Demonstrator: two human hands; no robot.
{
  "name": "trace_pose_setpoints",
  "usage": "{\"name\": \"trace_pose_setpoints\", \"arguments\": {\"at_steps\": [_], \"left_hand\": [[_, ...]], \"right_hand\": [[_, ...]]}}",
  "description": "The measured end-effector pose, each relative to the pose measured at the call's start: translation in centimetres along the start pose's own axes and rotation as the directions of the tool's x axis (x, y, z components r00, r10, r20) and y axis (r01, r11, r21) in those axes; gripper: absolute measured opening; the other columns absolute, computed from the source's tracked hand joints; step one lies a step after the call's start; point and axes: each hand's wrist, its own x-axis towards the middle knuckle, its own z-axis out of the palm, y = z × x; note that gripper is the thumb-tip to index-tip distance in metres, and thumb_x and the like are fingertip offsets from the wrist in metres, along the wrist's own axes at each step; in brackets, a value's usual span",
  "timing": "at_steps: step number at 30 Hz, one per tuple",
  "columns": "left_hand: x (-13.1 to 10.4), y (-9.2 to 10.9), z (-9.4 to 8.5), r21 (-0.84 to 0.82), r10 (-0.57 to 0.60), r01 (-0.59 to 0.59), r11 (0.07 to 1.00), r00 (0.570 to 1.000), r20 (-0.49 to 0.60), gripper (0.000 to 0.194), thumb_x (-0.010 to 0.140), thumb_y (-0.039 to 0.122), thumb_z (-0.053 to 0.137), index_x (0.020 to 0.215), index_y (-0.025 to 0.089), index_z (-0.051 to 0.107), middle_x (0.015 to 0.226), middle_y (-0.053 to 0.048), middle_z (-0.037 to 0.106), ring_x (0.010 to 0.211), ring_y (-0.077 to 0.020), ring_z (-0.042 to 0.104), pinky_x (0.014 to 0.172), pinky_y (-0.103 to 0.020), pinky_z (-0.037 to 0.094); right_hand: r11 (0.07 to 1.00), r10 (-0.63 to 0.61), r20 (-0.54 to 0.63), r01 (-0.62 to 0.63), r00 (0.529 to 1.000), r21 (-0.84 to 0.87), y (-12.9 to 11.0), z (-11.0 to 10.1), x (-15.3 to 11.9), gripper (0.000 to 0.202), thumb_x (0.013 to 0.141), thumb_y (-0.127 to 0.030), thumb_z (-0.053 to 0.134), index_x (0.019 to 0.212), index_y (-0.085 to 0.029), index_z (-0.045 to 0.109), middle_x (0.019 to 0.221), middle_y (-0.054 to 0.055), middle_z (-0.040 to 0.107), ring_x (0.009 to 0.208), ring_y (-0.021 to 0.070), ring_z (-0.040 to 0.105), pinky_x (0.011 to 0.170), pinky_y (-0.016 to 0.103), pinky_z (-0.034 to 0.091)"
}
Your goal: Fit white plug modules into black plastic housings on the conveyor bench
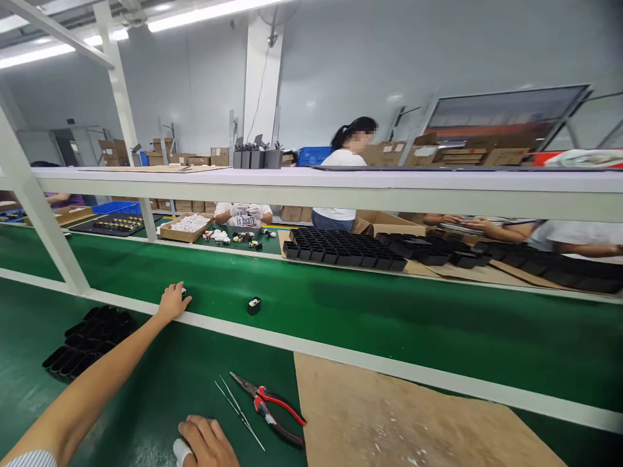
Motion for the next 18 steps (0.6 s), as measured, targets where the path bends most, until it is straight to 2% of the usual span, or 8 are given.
{"name": "trace_pose_setpoints", "arguments": {"at_steps": [3,5,7,9,11,15,18], "left_hand": [[0.4,1.1,0.6,-0.043,0.047,-0.049,0.998,0.998,-0.03,0.038,0.103,0.034,0.069,0.136,0.016,0.062,0.139,-0.013,0.063,0.121,-0.0294,0.065,0.101,-0.052,0.058],[0.0,2.3,0.7,-0.091,0.106,-0.109,0.99,0.994,-0.034,0.037,0.103,0.034,0.069,0.135,0.016,0.062,0.136,-0.012,0.063,0.119,-0.029,0.065,0.101,-0.052,0.057],[-1.5,3.8,0.5,-0.155,0.193,-0.194,0.969,0.981,-0.02,0.037,0.101,0.03,0.068,0.134,0.016,0.062,0.128,-0.012,0.065,0.115,-0.0281,0.066,0.101,-0.049,0.057],[-4.2,5.1,-0.1,-0.232,0.311,-0.299,0.926,0.95,0.014,0.04,0.096,0.024,0.066,0.135,0.018,0.061,0.12,-0.011,0.065,0.109,-0.0264,0.067,0.098,-0.043,0.058],[-8.2,6.0,-1.2,-0.31,0.441,-0.404,0.86,0.896,0.057,0.049,0.089,0.02,0.066,0.138,0.021,0.061,0.119,-0.01,0.064,0.106,-0.0247,0.068,0.097,-0.038,0.06],[-16.3,5.8,-3.4,-0.402,0.603,-0.52,0.754,0.79,0.109,0.066,0.082,0.012,0.067,0.145,0.027,0.056,0.132,-0.009,0.061,0.119,-0.0245,0.065,0.109,-0.037,0.055],[-19.3,4.8,-4.3,-0.43,0.615,-0.51,0.745,0.774,0.148,0.07,0.083,0.011,0.068,0.149,0.025,0.052,0.138,-0.012,0.058,0.124,-0.0271,0.063,0.111,-0.041,0.054]], "right_hand": [[0.999,-0.008,0.196,0.016,0.981,-0.041,-0.3,-1.0,0.4,0.024,0.091,-0.023,0.065,0.115,-0.022,0.068,0.108,0.008,0.077,0.094,0.0228,0.073,0.084,0.033,0.063],[0.993,-0.093,0.246,0.109,0.965,-0.05,-0.6,-2.5,0.9,0.017,0.094,-0.023,0.065,0.11,-0.021,0.07,0.115,0.008,0.076,0.106,0.0242,0.071,0.089,0.035,0.062],[0.975,-0.187,0.293,0.214,0.938,-0.064,-0.9,-4.5,1.6,0.008,0.097,-0.022,0.064,0.1,-0.021,0.071,0.125,0.008,0.074,0.116,0.0252,0.067,0.091,0.037,0.062],[0.967,-0.216,0.335,0.249,0.917,-0.059,-1.2,-6.8,2.3,0.012,0.097,-0.028,0.065,0.1,-0.018,0.072,0.134,0.009,0.07,0.121,0.026,0.064,0.097,0.038,0.06],[0.965,-0.239,0.382,0.262,0.893,-0.009,-1.6,-8.8,2.9,0.028,0.095,-0.04,0.067,0.107,-0.015,0.073,0.14,0.013,0.066,0.128,0.0294,0.06,0.106,0.041,0.056],[0.986,-0.151,0.431,0.167,0.89,0.001,-2.4,-10.9,3.1,0.03,0.095,-0.026,0.061,0.121,-0.013,0.071,0.146,0.015,0.062,0.139,0.0306,0.053,0.115,0.046,0.049],[0.99,-0.128,0.482,0.137,0.867,0.017,-2.3,-11.1,2.6,0.03,0.091,-0.021,0.064,0.119,-0.014,0.073,0.15,0.015,0.059,0.143,0.0312,0.049,0.118,0.048,0.046]]}}
